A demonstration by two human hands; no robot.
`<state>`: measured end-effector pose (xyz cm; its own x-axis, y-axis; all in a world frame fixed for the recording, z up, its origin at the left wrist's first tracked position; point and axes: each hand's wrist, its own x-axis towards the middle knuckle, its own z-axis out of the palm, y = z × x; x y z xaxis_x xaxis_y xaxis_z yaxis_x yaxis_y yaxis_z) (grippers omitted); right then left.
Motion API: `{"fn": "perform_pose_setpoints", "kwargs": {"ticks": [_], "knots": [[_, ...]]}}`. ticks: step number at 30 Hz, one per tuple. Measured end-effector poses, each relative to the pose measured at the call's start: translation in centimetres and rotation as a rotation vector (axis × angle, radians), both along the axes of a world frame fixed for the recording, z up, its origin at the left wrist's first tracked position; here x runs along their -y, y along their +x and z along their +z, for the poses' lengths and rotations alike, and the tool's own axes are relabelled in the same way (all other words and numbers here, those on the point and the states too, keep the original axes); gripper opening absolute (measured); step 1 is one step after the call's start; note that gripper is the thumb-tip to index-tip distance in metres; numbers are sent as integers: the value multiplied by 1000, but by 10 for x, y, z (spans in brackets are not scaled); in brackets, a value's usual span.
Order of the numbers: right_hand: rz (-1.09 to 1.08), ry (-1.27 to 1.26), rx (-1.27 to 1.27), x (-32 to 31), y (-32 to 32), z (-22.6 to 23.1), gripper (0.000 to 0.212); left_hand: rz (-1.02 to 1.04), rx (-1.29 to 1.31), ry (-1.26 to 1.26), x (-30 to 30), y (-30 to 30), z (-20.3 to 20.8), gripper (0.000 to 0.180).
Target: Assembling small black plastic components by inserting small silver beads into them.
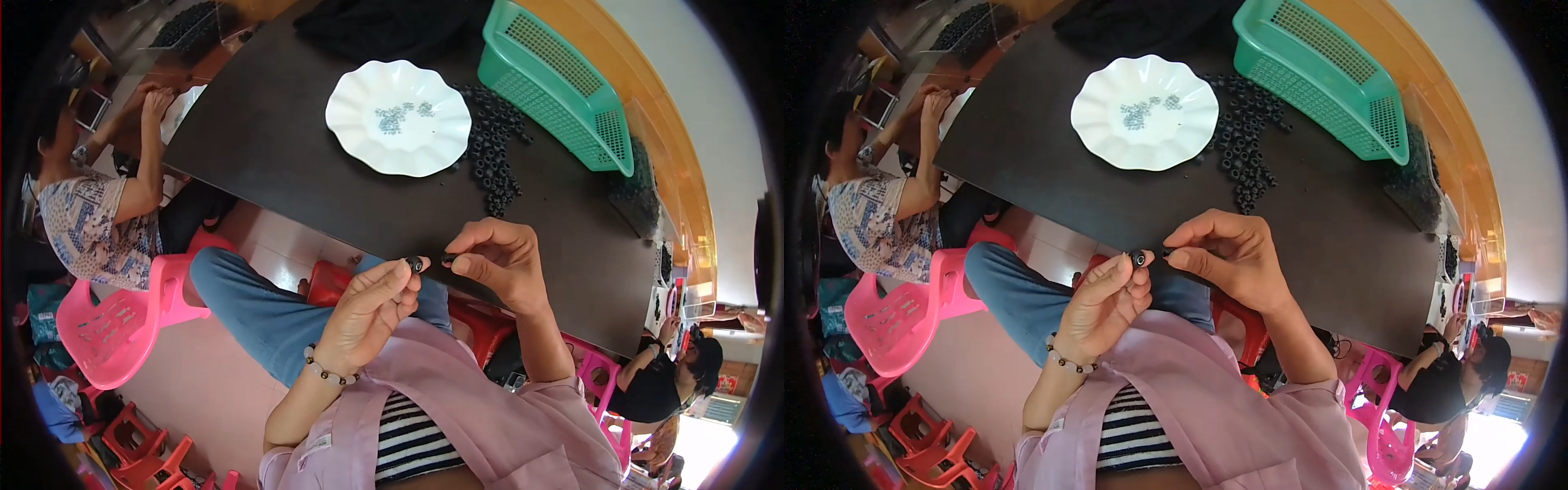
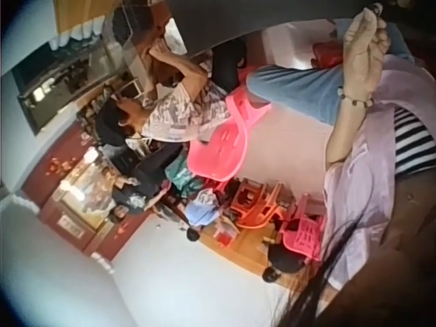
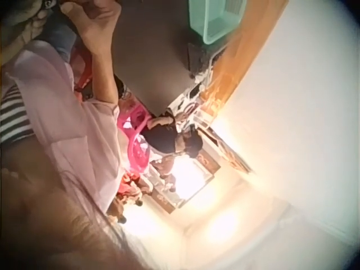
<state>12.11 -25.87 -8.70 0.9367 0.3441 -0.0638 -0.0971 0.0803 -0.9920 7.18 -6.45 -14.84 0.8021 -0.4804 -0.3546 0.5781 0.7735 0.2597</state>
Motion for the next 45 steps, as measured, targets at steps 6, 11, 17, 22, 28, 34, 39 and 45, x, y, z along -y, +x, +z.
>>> {"fn": "perform_pose_setpoints", "kwargs": {"ticks": [6, 11, 17, 22, 28, 34, 39, 45], "knots": [[82, -85, 182, -11, 0, -4, 17, 17, 18, -16, -3, -3, -2, 21], [74, -156, 252, -16, -1, -2, 17, 24, 13, -1, -5, -4, -3, 16], [78, -225, 292, -16, 1, -3, 16, 20, 12, 7, -4, -3, -2, 15], [87, -255, 306, -15, 1, -3, 16, 22, 16, 19, -2, -3, -4, 16], [104, -287, 296, -14, 2, -4, 16, 42, 27, 74, -2, -3, -4, 14], [171, -230, 172, -15, 5, -1, 24, 43, 95, 165, -10, -1, -5, 13], [327, -192, 197, -19, 16, -3, 36, -17, 177, 253, -17, 1, -1, 21], [463, -107, 312, -21, 19, -18, 38, -4, 192, 227, -15, -3, -8, 20]]}}
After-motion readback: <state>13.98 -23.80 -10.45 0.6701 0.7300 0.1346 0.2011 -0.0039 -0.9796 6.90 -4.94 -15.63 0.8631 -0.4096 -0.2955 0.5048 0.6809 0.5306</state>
